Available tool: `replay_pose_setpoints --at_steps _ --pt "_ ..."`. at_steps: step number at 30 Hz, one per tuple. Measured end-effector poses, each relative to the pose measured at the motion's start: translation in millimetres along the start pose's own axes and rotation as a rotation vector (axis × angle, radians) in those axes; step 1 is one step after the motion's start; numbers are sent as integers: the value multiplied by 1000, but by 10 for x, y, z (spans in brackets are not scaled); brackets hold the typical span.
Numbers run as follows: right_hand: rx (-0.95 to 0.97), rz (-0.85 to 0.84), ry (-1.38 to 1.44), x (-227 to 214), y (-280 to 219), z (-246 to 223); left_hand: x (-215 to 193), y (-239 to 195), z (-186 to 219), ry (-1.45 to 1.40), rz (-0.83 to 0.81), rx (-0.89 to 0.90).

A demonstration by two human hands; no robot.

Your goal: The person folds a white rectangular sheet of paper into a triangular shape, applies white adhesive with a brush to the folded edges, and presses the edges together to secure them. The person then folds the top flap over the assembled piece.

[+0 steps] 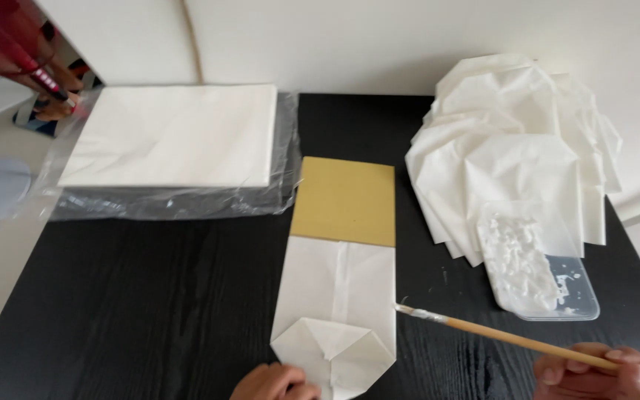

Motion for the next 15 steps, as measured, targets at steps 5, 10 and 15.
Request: replay_pose_setpoints --at_steps 5,10,15 --pt "81 -84 89 120 -80 278 -513 146 560 -48 -44 596" --pt "104 -90 99 184 -297 335 -654 83 644 -53 -110 646" --pt "7 -313 121 151 -388 367 -590 -11 600 28 -14 680"
Point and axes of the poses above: each hand's wrist, its own y-axis towards the middle knuckle, its own x-axis out of the palm, z = x × y, the point moved 2 cm from there along y, towards the middle knuckle, and after that the axes turned 11 degrees about -y, right-handed, at the moved point
